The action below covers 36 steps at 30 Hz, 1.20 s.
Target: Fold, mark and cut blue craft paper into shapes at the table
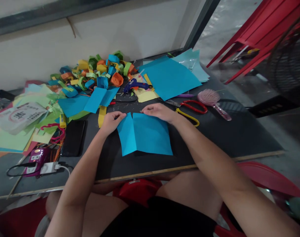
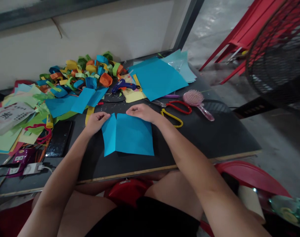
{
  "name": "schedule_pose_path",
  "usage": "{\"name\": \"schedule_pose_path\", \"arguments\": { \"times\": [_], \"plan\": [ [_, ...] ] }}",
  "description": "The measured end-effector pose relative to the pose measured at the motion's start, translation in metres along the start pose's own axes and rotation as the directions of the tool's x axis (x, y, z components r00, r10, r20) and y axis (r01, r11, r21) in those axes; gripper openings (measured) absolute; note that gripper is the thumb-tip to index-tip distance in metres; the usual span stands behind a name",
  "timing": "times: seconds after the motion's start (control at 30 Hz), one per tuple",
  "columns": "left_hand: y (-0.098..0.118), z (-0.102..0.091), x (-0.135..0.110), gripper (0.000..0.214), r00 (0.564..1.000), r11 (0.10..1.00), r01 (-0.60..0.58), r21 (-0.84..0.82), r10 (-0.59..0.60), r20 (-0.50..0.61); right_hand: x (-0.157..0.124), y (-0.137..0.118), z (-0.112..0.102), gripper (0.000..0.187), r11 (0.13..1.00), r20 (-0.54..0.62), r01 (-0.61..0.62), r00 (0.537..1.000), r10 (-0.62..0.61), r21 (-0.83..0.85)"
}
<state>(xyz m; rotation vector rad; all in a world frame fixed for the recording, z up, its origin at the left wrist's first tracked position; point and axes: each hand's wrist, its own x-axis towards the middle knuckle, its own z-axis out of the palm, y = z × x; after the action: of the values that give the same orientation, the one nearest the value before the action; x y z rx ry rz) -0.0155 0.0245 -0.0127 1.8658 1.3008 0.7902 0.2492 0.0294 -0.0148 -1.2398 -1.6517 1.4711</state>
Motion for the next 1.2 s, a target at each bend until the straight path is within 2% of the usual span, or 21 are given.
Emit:
{"name": "schedule_pose_path", "arguments": {
  "times": [0.07, 0.17, 0.27, 0.33, 0.4, 0.43, 0.5, 0.57, 0.63, 0.73, 0.87, 0.93, 1.03, 1.2],
  "plan": [
    [-0.001, -0.004, 0.000, 0.035, 0.996, 0.999, -0.015, -0.036, 0.012, -0.088, 0.000, -0.001, -0.009, 0.042, 0.981, -0.021, -0.100, 0.994, 0.105, 0.166],
    [-0.004, -0.013, 0.001, 0.033, 0.959, 0.998, -0.038, -0.042, 0.024, -0.284, 0.000, 0.000, -0.016, 0.046, 0.895, -0.105, -0.094, 0.982, 0.154, 0.436],
    [-0.008, -0.018, 0.001, 0.037, 0.912, 0.999, -0.036, -0.028, 0.022, -0.409, 0.001, 0.002, -0.008, 0.041, 0.847, -0.083, -0.164, 0.968, 0.237, 0.506],
    [-0.011, -0.016, 0.003, 0.039, 0.874, 0.995, -0.035, -0.095, -0.015, -0.485, 0.002, 0.004, 0.001, 0.038, 0.861, -0.098, -0.187, 0.960, 0.262, 0.473],
    [-0.015, -0.012, 0.006, 0.045, 0.839, 0.971, -0.031, -0.237, -0.103, -0.535, 0.004, 0.007, 0.008, 0.037, 0.902, -0.190, -0.107, 0.961, 0.203, 0.419],
    [-0.016, -0.009, 0.007, 0.048, 0.835, 0.949, -0.021, -0.314, -0.156, -0.528, 0.006, 0.009, 0.010, 0.038, 0.923, -0.249, -0.042, 0.957, 0.146, 0.382],
    [-0.018, -0.003, 0.009, 0.051, 0.855, 0.902, 0.028, -0.431, -0.245, -0.457, 0.008, 0.012, 0.011, 0.040, 0.947, -0.343, 0.066, 0.938, 0.048, 0.314],
    [-0.018, 0.000, 0.008, 0.051, 0.883, 0.880, 0.080, -0.468, -0.280, -0.376, 0.010, 0.015, 0.010, 0.041, 0.953, -0.386, 0.099, 0.922, 0.019, 0.285],
    [-0.015, 0.002, 0.006, 0.048, 0.894, 0.895, 0.093, -0.437, -0.268, -0.359, 0.012, 0.018, 0.010, 0.043, 0.956, -0.389, 0.093, 0.921, 0.024, 0.277],
    [-0.011, 0.001, 0.001, 0.043, 0.894, 0.945, 0.055, -0.322, -0.190, -0.405, 0.011, 0.019, 0.013, 0.046, 0.968, -0.373, 0.098, 0.928, -0.005, 0.231],
    [-0.013, -0.001, -0.001, 0.037, 0.862, 0.989, 0.056, -0.134, -0.115, -0.494, 0.010, 0.018, 0.017, 0.051, 0.992, -0.410, 0.101, 0.910, -0.062, 0.073],
    [-0.016, 0.000, 0.000, 0.035, 0.845, 0.994, 0.090, -0.066, -0.111, -0.523, 0.010, 0.017, 0.016, 0.052, 0.995, -0.446, 0.095, 0.890, -0.100, -0.033],
    [-0.018, 0.001, 0.001, 0.034, 0.842, 0.990, 0.142, -0.022, -0.133, -0.523, 0.010, 0.016, 0.014, 0.054, 0.986, -0.475, 0.089, 0.868, -0.146, -0.141],
    [-0.015, 0.003, -0.002, 0.034, 0.830, 0.986, 0.170, -0.003, -0.144, -0.538, 0.010, 0.015, 0.016, 0.057, 0.977, -0.523, 0.095, 0.832, -0.182, -0.189]
  ]
}}
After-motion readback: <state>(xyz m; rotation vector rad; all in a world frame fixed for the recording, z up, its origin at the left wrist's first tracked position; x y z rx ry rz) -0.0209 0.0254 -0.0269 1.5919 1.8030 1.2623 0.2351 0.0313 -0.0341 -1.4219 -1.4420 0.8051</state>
